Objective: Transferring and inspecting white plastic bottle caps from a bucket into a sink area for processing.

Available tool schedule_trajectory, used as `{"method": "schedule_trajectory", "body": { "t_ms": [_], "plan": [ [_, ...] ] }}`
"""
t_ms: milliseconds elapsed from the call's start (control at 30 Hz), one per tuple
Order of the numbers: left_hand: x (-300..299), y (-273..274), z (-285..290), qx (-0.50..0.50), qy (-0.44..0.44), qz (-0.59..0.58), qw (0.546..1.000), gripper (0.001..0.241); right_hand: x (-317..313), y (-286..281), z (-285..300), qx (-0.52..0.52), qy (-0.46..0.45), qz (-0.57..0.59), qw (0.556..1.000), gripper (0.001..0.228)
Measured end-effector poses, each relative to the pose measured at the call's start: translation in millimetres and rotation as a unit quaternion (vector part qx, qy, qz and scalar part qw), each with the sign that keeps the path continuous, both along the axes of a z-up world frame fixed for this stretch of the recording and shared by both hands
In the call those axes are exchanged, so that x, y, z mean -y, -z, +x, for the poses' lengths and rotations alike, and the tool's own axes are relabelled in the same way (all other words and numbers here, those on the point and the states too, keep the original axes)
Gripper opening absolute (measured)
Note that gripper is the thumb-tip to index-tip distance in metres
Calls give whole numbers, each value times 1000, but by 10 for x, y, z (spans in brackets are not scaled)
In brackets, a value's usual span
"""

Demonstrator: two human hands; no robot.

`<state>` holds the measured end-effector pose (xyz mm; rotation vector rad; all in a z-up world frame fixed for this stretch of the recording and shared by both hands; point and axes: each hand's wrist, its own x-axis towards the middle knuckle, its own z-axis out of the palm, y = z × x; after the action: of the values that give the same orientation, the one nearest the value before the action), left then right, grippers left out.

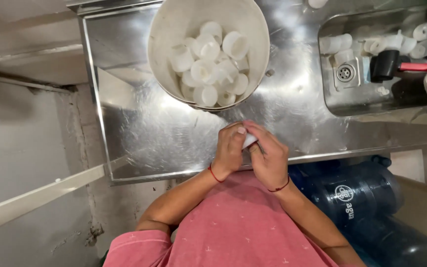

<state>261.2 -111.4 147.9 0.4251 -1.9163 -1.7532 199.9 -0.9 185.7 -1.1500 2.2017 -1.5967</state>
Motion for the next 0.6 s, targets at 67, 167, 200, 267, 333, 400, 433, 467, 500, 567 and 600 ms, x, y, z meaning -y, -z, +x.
{"method": "schedule_trajectory", "body": {
  "t_ms": [67, 167, 200, 267, 333, 400, 433, 467, 500, 567, 600],
  "plan": [
    [71, -90, 60, -11, 9, -23, 1000, 48, -25, -12, -18, -16, 12, -13, 1000, 34],
    [216, -470, 150, -26, -1, -116, 993, 41, -198, 72, -142, 22, -20, -44, 999, 40],
    [299, -654, 158, -49, -39, -163, 985, 47, -248, 130, -199, 56, -15, -79, 995, 49],
    [582, -895, 67, -84, -70, -215, 970, 59, -378, 214, -338, 79, -4, -120, 990, 62],
    [883, -996, -16, -68, -185, -362, 911, 69, -628, 277, -402, 107, 52, -71, 990, 51],
    [1011, -1280, 16, -24, -198, -340, 919, 71, -884, 413, -397, 129, 85, -27, 988, 47],
    [1073, -1413, 1, 19, -206, -317, 926, 74, -1032, 477, -389, 149, 123, 17, 981, 44],
    [1027, -1269, 40, 19, -201, -314, 928, 74, -1108, 588, -423, 150, 129, 19, 980, 44],
    [954, -1120, 87, -64, -210, -326, 920, 66, -1233, 689, -406, 165, 162, 15, 973, 37],
    [609, -836, 19, -144, -214, -331, 908, 59, -1427, 829, -387, 182, 199, 13, 963, 30],
    [333, -707, -86, -171, -121, -290, 934, 41, -1493, 862, -381, 198, 212, 25, 956, 26]
  ]
}}
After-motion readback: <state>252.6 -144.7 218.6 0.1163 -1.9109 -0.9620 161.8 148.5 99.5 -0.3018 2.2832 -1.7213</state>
